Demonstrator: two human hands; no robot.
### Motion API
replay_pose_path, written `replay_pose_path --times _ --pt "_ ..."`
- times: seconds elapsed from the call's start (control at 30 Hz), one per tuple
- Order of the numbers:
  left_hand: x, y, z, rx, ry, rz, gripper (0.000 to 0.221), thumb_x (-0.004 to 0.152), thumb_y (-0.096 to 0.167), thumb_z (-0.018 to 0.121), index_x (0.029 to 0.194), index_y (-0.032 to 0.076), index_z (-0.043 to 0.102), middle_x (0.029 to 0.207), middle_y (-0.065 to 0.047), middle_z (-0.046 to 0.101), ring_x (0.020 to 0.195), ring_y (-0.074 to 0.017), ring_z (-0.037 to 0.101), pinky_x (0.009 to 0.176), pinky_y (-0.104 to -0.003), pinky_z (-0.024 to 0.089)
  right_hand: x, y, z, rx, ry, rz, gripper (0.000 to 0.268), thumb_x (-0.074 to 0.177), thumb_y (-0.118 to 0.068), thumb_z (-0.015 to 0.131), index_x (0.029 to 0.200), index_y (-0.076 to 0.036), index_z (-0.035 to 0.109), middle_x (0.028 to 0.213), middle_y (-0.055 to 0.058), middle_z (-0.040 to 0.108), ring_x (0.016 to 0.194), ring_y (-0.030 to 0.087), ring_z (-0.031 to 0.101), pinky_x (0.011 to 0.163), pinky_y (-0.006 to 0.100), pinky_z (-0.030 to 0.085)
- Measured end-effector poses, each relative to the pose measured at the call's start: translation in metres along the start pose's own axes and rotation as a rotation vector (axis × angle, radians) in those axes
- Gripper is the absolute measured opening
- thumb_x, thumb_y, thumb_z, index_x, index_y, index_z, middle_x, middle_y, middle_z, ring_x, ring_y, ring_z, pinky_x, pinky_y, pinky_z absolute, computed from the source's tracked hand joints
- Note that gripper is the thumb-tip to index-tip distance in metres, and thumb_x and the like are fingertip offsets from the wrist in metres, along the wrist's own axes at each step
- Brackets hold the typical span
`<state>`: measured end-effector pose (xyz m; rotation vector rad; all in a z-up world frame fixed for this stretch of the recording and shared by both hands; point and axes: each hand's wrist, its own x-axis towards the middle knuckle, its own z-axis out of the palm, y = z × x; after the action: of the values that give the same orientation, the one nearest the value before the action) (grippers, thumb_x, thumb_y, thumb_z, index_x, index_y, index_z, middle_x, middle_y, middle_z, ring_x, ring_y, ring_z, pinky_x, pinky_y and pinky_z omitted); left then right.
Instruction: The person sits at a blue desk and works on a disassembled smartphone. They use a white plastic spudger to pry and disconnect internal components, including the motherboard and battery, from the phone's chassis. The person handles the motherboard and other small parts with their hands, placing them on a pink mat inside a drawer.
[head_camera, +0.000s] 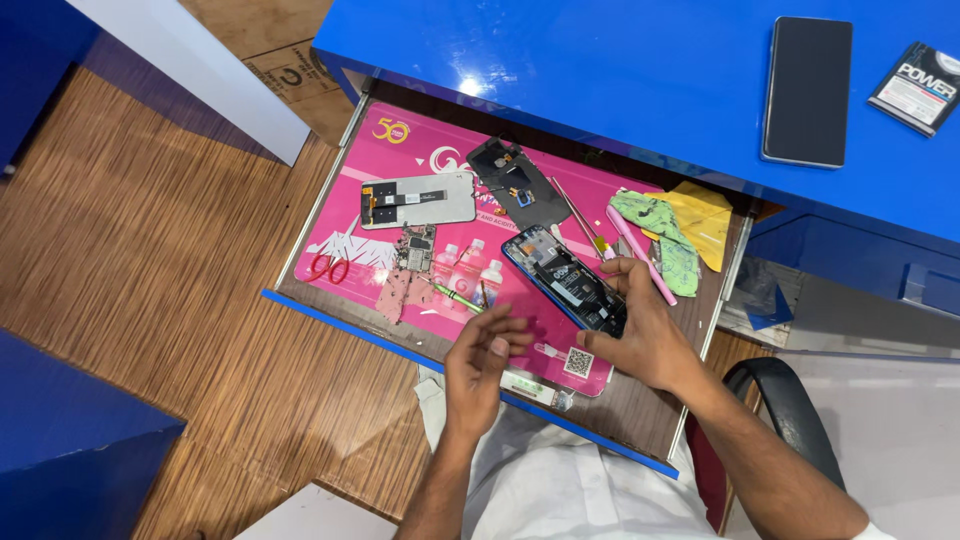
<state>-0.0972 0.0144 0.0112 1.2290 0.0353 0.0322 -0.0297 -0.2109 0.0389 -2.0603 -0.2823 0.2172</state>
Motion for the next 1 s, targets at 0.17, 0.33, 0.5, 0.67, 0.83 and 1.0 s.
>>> replay_pose_path --times 0.17,0.33,0.5,0.67,0.83,1.0 --pt "0.011 -0.006 0.007 -0.592 -0.038 -0.172 0.067 0.102 0.051 0.047 0.149 0.004 0.042 0.141 -0.015 0.06 0.126 -0.0235 0.065 0.107 -0.041 0.053 -0.004 -0.037 0.019 -0.019 -0.149 -0.165 0.1 0.067 -0.031 0.091 0.138 0.003 0.029 0.124 0.026 0.059 0.116 0.032 0.063 0.096 0.041 0.05" --pt "0.013 -0.008 -0.011 -0.878 0.12 -0.081 0.068 0.106 0.055 0.044 0.143 -0.002 0.048 0.132 -0.022 0.064 0.114 -0.031 0.067 0.1 -0.046 0.055 0.026 -0.075 0.018 -0.194 -0.225 -0.262 0.076 0.074 -0.042 0.085 0.131 -0.003 0.056 0.118 0.017 0.07 0.103 0.031 0.069 0.085 0.041 0.055" --pt "-0.006 -0.023 -0.018 -0.77 0.195 -0.009 0.067 0.107 0.054 0.04 0.14 -0.003 0.051 0.128 -0.021 0.067 0.109 -0.0309 0.069 0.094 -0.046 0.058 0.106 -0.073 0.04 -0.34 -0.124 -0.427 0.043 0.087 -0.038 0.077 0.118 -0.011 0.068 0.111 0.01 0.072 0.101 0.027 0.071 0.084 0.042 0.056" --pt "-0.006 -0.028 -0.012 -0.639 0.186 0.042 0.07 0.107 0.057 0.035 0.138 -0.003 0.053 0.124 -0.023 0.068 0.101 -0.0333 0.071 0.083 -0.044 0.06 0.162 -0.072 0.089 -0.577 -0.293 -0.533 0.06 0.082 -0.026 0.075 0.139 -0.017 0.059 0.126 0.014 0.061 0.117 0.034 0.061 0.096 0.049 0.051" --pt "-0.007 -0.032 -0.019 -0.63 0.129 -0.024 0.073 0.104 0.062 0.034 0.138 0.0 0.052 0.121 -0.024 0.069 0.097 -0.0369 0.073 0.078 -0.046 0.062 0.182 -0.059 0.126 -0.719 -0.279 -0.758 0.042 0.09 -0.018 0.061 0.13 -0.027 0.067 0.144 0.021 0.049 0.133 0.043 0.047 0.106 0.059 0.039" --pt "-0.003 -0.031 -0.016 -0.611 0.118 0.007 0.078 0.104 0.066 0.032 0.138 -0.001 0.053 0.117 -0.023 0.07 0.096 -0.0374 0.074 0.079 -0.046 0.063 0.19 -0.056 0.132 -0.711 -0.211 -0.846 0.023 0.088 -0.02 0.062 0.105 -0.02 0.077 0.142 0.02 0.052 0.134 0.044 0.045 0.11 0.061 0.03"
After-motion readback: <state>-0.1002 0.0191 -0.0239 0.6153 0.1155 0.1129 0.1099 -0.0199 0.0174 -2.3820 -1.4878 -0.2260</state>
